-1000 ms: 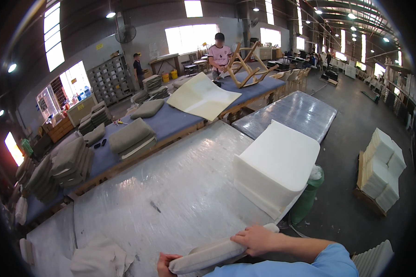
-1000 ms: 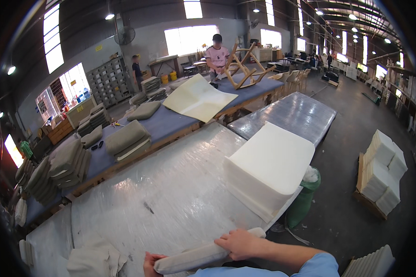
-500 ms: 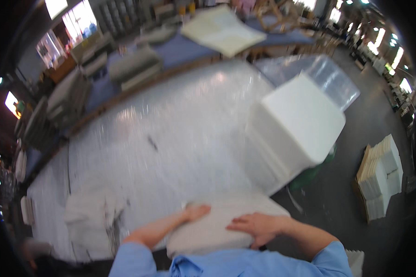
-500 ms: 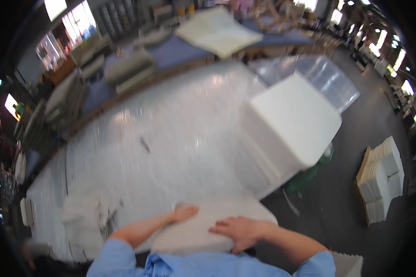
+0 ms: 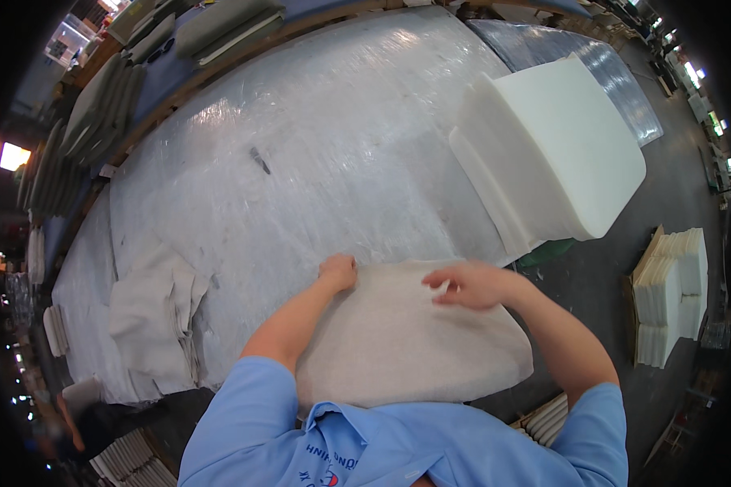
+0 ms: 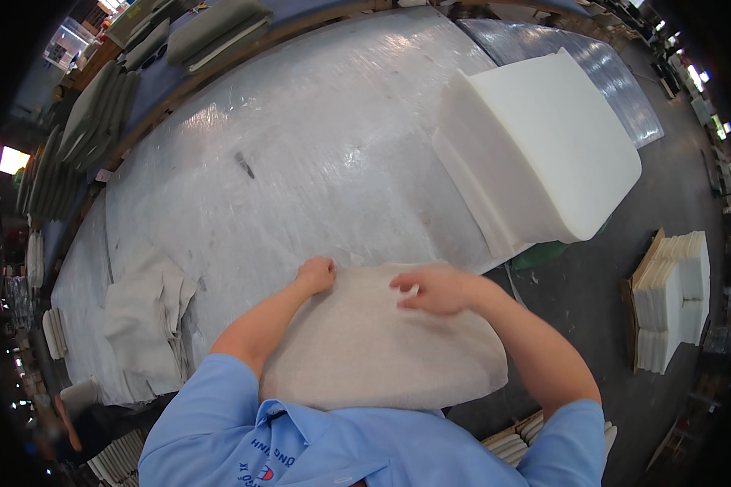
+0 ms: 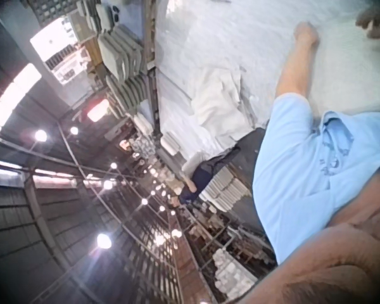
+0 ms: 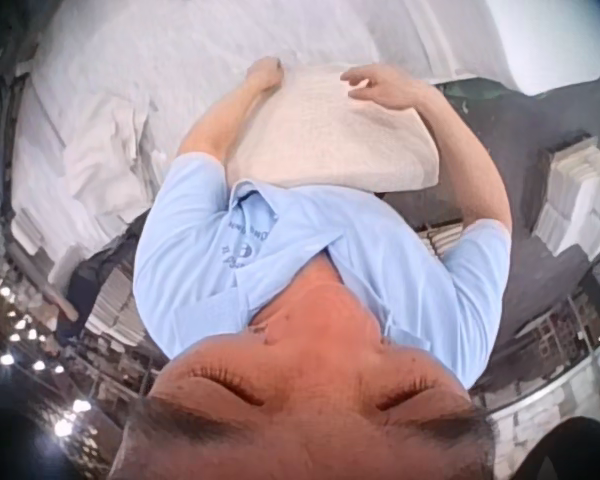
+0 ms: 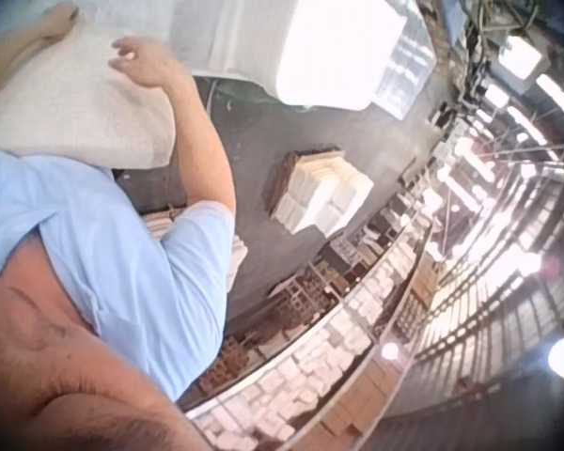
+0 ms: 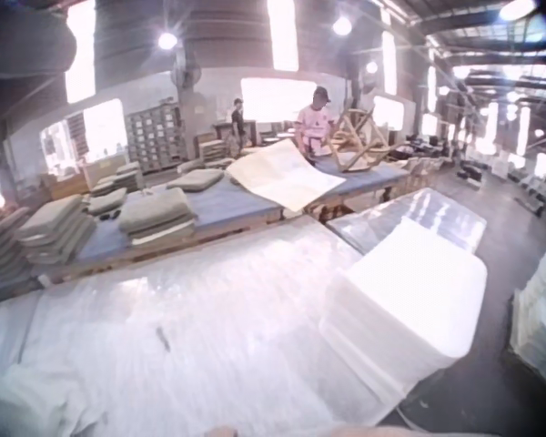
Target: The person repeatedly folds a light-colored fabric cover around a cushion insert, tucks the edges, and smooths the surface. They handle one cushion at a time, adjusting the cover and pressing the sides to maintain shape.
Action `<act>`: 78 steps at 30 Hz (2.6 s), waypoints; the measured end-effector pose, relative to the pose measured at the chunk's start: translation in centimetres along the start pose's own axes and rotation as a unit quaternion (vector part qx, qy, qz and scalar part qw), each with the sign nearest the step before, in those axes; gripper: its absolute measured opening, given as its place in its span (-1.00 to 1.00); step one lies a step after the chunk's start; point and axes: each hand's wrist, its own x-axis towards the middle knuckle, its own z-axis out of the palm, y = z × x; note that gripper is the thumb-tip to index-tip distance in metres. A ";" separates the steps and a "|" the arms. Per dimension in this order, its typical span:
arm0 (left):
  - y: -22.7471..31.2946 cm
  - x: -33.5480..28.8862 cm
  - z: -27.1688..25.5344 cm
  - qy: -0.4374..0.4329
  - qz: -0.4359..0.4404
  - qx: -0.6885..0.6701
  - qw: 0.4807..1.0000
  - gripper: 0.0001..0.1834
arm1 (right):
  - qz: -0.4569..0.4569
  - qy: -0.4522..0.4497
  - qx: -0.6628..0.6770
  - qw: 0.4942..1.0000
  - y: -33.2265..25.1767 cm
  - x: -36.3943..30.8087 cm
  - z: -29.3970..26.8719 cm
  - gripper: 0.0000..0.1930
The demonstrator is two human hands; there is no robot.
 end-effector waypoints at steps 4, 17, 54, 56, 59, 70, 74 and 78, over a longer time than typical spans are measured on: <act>-1.1 -0.3 0.2 0.056 0.029 -0.152 0.986 -0.76 | 0.054 0.077 -0.015 0.995 4.9 8.9 -1.2 -0.41; -2.3 -2.9 1.1 0.115 0.031 -0.333 0.935 -0.71 | 0.168 -0.062 -0.035 0.983 7.2 20.0 4.3 -0.66; 4.2 2.1 0.1 0.030 -0.002 -0.105 0.994 -0.47 | 0.232 0.198 0.041 0.951 14.3 21.4 6.5 -0.56; 2.3 1.0 -0.1 -0.010 0.025 -0.106 0.994 -0.46 | 0.210 0.079 0.017 0.974 14.4 20.0 5.3 -0.53; -1.2 -0.6 -0.8 -0.068 0.042 -0.084 0.993 -0.46 | 0.237 -0.043 -0.015 0.970 13.1 16.0 2.0 -0.50; -2.2 0.4 2.1 0.029 -0.032 -0.020 0.999 -0.47 | 0.229 0.190 -0.037 0.954 15.2 15.7 6.8 -0.55; -1.9 1.6 1.5 0.022 -0.037 -0.020 0.999 -0.43 | 0.220 0.204 -0.030 0.953 16.0 16.6 6.3 -0.56; -2.0 1.7 1.5 0.037 -0.025 -0.011 0.999 -0.43 | 0.218 0.215 -0.021 0.952 16.0 16.7 6.5 -0.57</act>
